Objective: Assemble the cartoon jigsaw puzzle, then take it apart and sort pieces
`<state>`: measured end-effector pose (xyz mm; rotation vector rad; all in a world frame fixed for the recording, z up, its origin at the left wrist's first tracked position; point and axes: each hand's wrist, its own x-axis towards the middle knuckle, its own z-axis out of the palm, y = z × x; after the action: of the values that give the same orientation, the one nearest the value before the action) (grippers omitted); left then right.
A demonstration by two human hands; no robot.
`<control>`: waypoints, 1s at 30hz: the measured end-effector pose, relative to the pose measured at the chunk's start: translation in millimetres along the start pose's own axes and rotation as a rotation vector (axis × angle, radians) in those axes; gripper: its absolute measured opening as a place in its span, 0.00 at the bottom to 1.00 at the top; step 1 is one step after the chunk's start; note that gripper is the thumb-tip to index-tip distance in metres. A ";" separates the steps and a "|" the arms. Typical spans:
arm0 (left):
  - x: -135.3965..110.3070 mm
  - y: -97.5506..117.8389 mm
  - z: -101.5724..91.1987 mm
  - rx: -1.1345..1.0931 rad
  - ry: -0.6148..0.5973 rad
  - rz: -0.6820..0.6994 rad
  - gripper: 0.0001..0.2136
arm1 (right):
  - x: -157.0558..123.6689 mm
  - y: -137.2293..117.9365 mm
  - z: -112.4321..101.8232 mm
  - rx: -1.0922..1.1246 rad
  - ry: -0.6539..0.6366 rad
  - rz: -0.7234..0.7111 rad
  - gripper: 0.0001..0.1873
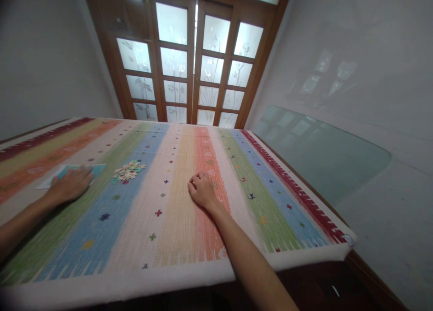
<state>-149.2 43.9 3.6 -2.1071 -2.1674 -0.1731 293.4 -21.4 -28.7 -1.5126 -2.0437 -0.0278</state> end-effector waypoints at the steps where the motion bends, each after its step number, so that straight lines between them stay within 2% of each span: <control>1: -4.1 -2.1 1.2 -0.003 -0.030 -0.006 0.28 | 0.0 0.1 0.2 -0.005 0.000 0.001 0.07; 5: -24.2 1.1 1.8 0.004 -0.121 -0.026 0.29 | -0.1 1.3 0.9 -0.015 -0.010 -0.001 0.06; 9: -40.3 7.5 2.7 0.006 -0.151 -0.003 0.29 | -0.6 2.5 2.1 -0.006 0.000 -0.003 0.07; 13: -46.1 9.8 2.8 0.000 -0.169 0.004 0.29 | -1.1 3.8 2.6 0.030 0.020 -0.002 0.07; 16: -48.7 11.1 0.6 0.003 -0.173 -0.004 0.29 | 1.1 8.5 -2.1 0.071 0.021 -0.012 0.08; 19: -53.2 15.4 -0.6 0.000 -0.104 0.024 0.31 | 7.1 17.8 -13.0 0.122 0.036 -0.015 0.07; 22: -56.9 27.2 0.7 -0.117 0.046 0.163 0.31 | 13.6 27.8 -25.7 0.144 0.046 -0.007 0.07; 24: -57.3 41.5 1.8 -0.221 0.100 0.295 0.31 | 15.2 32.0 -32.4 0.141 0.027 -0.031 0.07; 27: -55.5 73.4 2.8 -0.316 0.115 0.516 0.29 | 11.1 31.9 -38.2 0.134 -0.012 -0.097 0.06; 30: -54.8 111.9 3.5 -0.320 0.114 0.736 0.27 | 1.6 24.6 -39.9 0.120 -0.066 -0.192 0.09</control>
<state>-35.8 -6.5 -8.4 -2.8198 -1.2407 -0.5704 332.3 -25.3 -2.9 -1.2562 -2.1961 0.0695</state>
